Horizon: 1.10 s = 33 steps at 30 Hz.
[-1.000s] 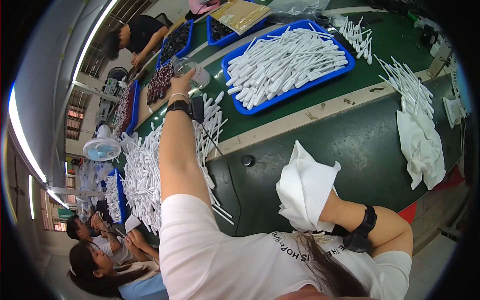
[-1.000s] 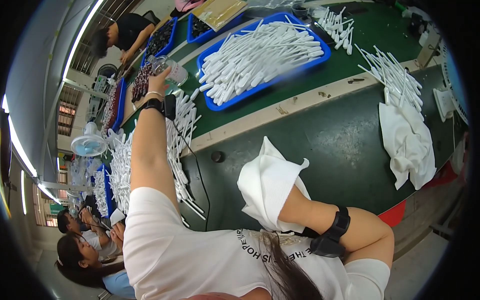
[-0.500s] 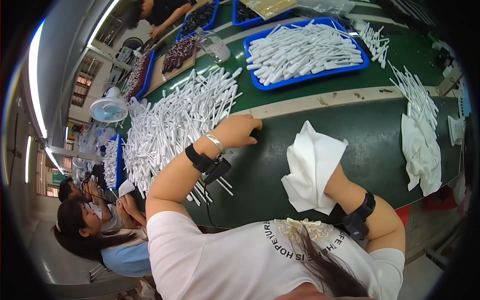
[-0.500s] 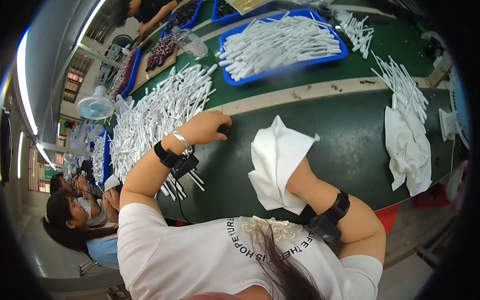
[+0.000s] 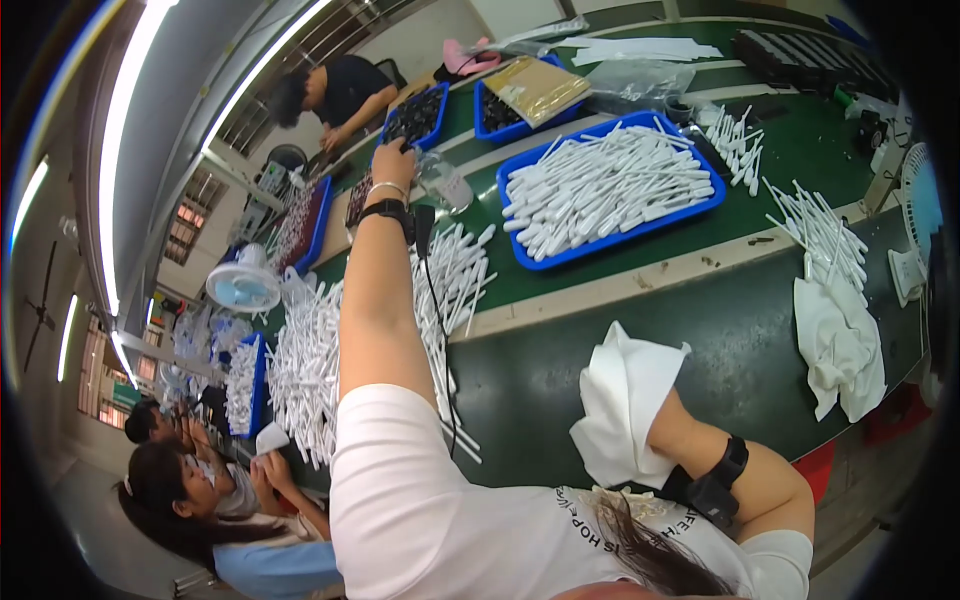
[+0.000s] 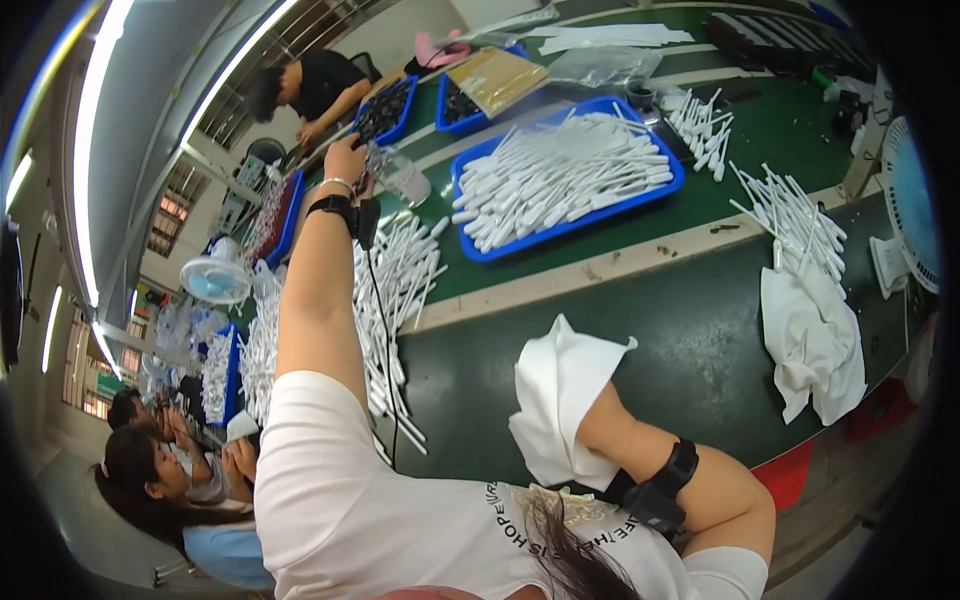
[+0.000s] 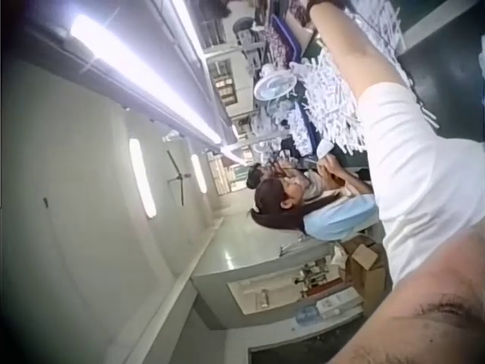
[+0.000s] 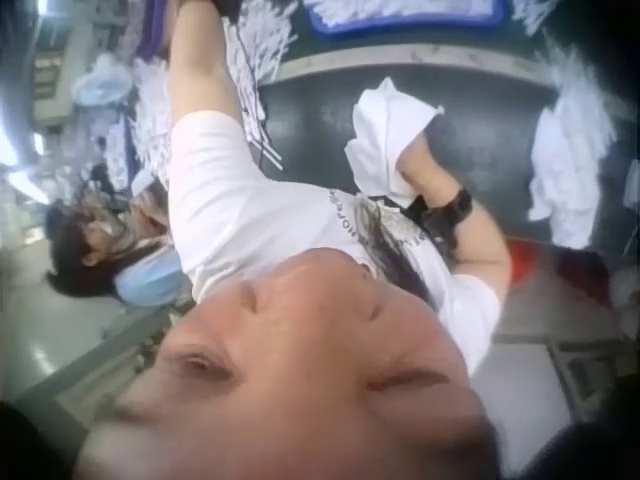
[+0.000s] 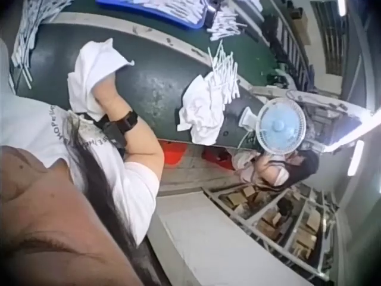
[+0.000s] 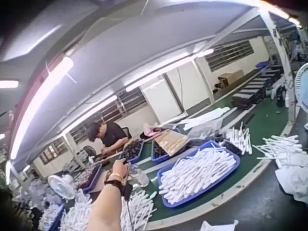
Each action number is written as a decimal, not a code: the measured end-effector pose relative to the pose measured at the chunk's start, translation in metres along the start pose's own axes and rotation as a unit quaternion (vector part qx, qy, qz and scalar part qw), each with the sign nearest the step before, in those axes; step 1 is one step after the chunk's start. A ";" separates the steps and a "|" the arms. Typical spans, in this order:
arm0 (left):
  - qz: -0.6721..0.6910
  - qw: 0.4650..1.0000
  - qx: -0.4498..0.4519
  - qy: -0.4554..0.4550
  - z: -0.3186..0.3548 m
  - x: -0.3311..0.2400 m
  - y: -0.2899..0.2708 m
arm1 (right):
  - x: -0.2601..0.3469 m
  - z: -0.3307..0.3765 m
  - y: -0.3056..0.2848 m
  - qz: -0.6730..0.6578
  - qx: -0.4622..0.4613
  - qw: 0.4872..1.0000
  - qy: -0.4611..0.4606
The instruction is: The person picks up a white plastic component from a pile, wipes it with a cloth, and places it into a blue tray. They then pick up a glass bottle, pour liquid onto the cloth, and resume wiping the components.
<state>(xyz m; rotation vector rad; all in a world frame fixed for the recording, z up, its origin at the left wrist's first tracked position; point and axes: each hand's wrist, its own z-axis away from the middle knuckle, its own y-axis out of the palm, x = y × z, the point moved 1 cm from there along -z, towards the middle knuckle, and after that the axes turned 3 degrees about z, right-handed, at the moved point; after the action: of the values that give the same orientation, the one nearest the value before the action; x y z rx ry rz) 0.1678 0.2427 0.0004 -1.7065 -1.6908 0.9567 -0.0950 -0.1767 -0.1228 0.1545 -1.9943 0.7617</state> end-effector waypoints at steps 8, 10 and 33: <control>0.011 0.996 0.079 -0.036 -0.017 0.018 0.028 | 0.005 -0.003 -0.004 0.119 0.050 0.991 -0.033; 0.054 0.994 0.082 -0.055 -0.018 0.010 0.028 | 0.000 -0.005 -0.003 0.111 0.052 0.992 -0.026; 0.115 0.969 0.172 -0.131 -0.018 0.002 0.007 | -0.006 0.003 -0.001 0.091 0.033 0.993 -0.065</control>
<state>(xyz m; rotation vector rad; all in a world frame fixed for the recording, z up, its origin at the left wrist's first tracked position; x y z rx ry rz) 0.1866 0.2457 0.0057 -1.6156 -1.3908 1.5456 -0.0934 -0.1806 -0.1282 0.0614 -2.1281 0.9558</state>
